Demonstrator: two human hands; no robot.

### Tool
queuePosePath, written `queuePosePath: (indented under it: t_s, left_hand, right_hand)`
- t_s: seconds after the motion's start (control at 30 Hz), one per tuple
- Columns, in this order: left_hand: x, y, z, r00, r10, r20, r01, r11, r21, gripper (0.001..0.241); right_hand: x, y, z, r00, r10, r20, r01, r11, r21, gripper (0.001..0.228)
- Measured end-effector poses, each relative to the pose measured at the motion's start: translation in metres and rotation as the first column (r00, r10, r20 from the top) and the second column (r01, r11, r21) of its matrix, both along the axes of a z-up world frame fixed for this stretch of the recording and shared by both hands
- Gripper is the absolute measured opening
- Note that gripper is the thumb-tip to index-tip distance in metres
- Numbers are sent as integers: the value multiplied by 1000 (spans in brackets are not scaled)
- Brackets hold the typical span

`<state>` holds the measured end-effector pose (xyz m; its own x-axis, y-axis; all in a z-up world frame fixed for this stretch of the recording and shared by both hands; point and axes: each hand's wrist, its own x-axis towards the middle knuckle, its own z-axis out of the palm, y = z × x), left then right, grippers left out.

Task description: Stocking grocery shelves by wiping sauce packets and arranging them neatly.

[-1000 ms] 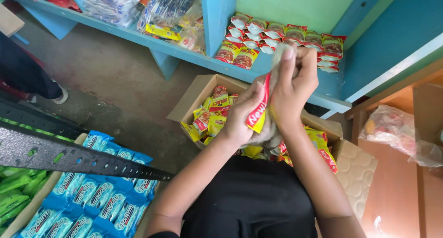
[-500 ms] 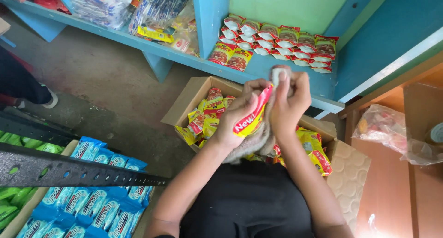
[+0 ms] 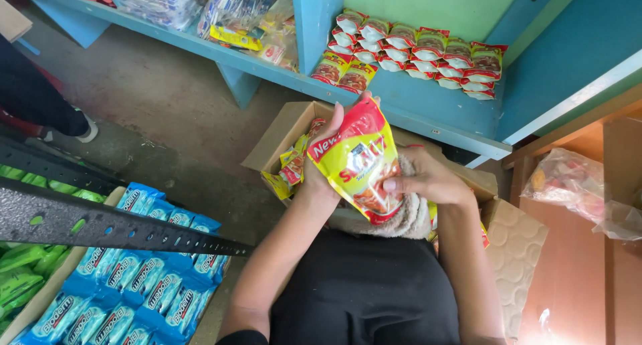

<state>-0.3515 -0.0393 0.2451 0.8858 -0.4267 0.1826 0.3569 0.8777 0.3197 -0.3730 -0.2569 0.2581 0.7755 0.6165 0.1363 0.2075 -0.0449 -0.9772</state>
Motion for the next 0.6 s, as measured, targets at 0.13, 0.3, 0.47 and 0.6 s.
queuePosePath:
  t_s: [0.13,0.3,0.47,0.6]
  left_hand:
    - [6,-19,-21,996,76,-37,-78,996,-43,48]
    - [-20,-52,21,989,139,47,-136,988,-71,67]
    - [-13,-35,18,991,103,90,-95,992,-87,72]
    - [-12,-27,25,994,-15,112,25,996,-88,78]
  right_hand:
    - [-1,0,-30,989,-129,-77,143,962,234,24]
    - [-26,50,40,862,-466,-202,506,754,419,21]
    - [-24,37,28,641,-758,-124,749,582,317,27]
    - [-40,43,65,213,-973,-93,881,150,449,13]
